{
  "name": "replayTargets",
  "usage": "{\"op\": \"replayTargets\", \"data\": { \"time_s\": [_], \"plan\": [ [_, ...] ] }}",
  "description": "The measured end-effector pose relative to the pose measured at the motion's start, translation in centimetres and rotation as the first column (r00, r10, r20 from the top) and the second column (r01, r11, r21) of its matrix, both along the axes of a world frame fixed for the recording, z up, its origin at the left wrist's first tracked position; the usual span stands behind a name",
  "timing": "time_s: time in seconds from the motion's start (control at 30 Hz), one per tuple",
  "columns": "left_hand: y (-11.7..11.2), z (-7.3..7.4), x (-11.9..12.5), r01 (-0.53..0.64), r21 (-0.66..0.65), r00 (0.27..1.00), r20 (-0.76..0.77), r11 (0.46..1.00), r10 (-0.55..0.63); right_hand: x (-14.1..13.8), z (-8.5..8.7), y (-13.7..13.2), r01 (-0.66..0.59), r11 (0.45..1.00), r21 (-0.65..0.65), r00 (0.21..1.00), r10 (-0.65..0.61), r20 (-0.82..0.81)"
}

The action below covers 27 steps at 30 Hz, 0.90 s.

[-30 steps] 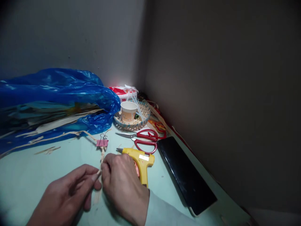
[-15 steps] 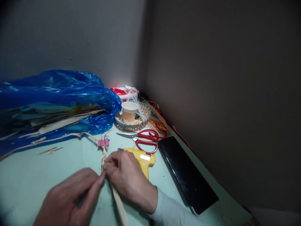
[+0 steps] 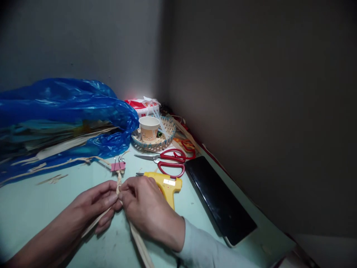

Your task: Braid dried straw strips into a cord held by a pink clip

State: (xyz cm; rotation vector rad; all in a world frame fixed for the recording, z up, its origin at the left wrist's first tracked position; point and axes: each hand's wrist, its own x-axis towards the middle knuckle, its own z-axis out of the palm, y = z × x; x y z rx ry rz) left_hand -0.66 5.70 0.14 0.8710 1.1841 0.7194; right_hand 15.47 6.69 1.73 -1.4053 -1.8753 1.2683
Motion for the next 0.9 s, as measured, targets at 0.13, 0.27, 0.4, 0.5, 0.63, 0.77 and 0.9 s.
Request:
{"op": "replayTargets", "data": {
  "time_s": [0.13, 0.27, 0.4, 0.5, 0.63, 0.77, 0.9],
  "plan": [
    [0.1, 0.1, -0.4, 0.108, 0.034, 0.994, -0.03, 0.994, -0.107, 0.3, 0.4, -0.4, -0.067, 0.993, 0.101, 0.995, 0.059, 0.085],
    [-0.3, 0.1, -0.4, 0.097, 0.03, 0.992, -0.086, 0.995, -0.094, 0.3, 1.0, -1.3, -0.093, 0.984, 0.155, 0.958, 0.046, 0.285],
    [-0.6, -0.1, -0.2, 0.003, -0.053, 0.999, -0.052, 0.999, -0.006, 0.2, 1.2, -2.0, -0.092, 0.984, 0.151, 0.893, 0.014, 0.45],
    [-0.4, -0.5, -0.1, -0.017, -0.075, 1.0, -0.007, 0.997, 0.017, 0.1, 1.1, -2.0, -0.119, 0.98, 0.162, 0.863, 0.022, 0.504],
    [-0.2, -0.9, 0.2, -0.034, 0.009, 0.999, -0.037, 0.999, 0.034, -0.1, 1.0, -1.8, -0.156, 0.977, 0.148, 0.859, 0.06, 0.508],
    [-0.5, -1.0, 0.5, -0.078, 0.127, 0.99, -0.108, 0.989, 0.092, -0.1, 1.0, -2.0, -0.142, 0.983, 0.12, 0.864, 0.064, 0.499],
    [-0.8, -1.3, 0.9, -0.159, 0.134, 0.983, -0.071, 0.978, 0.169, -0.1, 0.0, -1.7, -0.16, 0.969, 0.188, 0.865, 0.046, 0.5]
  ]
}}
